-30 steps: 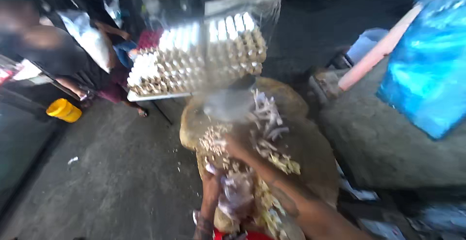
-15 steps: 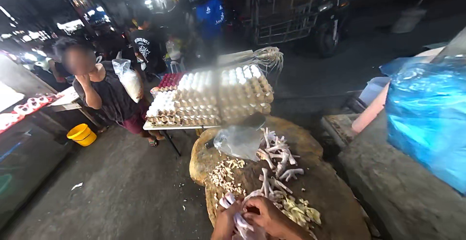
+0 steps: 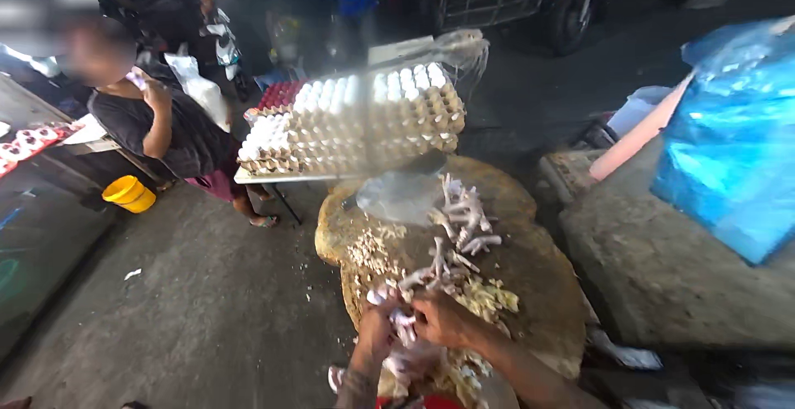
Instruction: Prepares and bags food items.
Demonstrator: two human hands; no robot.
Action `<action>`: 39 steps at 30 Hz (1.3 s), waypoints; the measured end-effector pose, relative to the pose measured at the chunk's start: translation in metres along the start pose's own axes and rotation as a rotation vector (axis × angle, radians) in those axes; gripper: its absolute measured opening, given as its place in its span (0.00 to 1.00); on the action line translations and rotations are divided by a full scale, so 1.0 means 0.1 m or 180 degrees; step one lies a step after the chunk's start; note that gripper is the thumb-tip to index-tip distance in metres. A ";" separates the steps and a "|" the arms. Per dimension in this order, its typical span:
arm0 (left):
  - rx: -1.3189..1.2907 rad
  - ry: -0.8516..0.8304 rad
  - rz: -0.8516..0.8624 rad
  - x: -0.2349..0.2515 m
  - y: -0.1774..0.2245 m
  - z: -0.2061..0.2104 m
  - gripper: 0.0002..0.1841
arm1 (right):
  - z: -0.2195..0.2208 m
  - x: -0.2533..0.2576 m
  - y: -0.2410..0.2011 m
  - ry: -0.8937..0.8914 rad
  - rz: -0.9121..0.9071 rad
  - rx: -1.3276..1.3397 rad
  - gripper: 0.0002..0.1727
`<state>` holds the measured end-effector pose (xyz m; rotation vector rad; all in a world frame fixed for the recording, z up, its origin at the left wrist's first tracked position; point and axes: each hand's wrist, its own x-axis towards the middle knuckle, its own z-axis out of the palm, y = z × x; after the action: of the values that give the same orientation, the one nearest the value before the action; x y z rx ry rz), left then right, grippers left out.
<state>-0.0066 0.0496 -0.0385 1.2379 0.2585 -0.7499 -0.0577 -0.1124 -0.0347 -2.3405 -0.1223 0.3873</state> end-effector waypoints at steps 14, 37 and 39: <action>-0.0761 -0.0511 -0.0237 -0.04 0.13 -0.18 0.28 | -0.21 -0.72 0.32 -0.0285 0.1038 -0.0025 0.18; -0.0843 0.0096 -0.0072 0.02 0.10 -0.12 0.23 | 0.08 -0.58 0.13 0.0670 -0.0215 0.0425 0.15; -0.0798 0.0115 0.0094 0.07 0.19 -0.21 0.22 | -0.05 -0.76 0.24 0.0311 0.0360 0.0376 0.17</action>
<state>0.0147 0.0685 -0.0353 1.0160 0.3523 -0.6488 -0.1292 -0.1482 -0.0292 -2.2503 0.0784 0.3256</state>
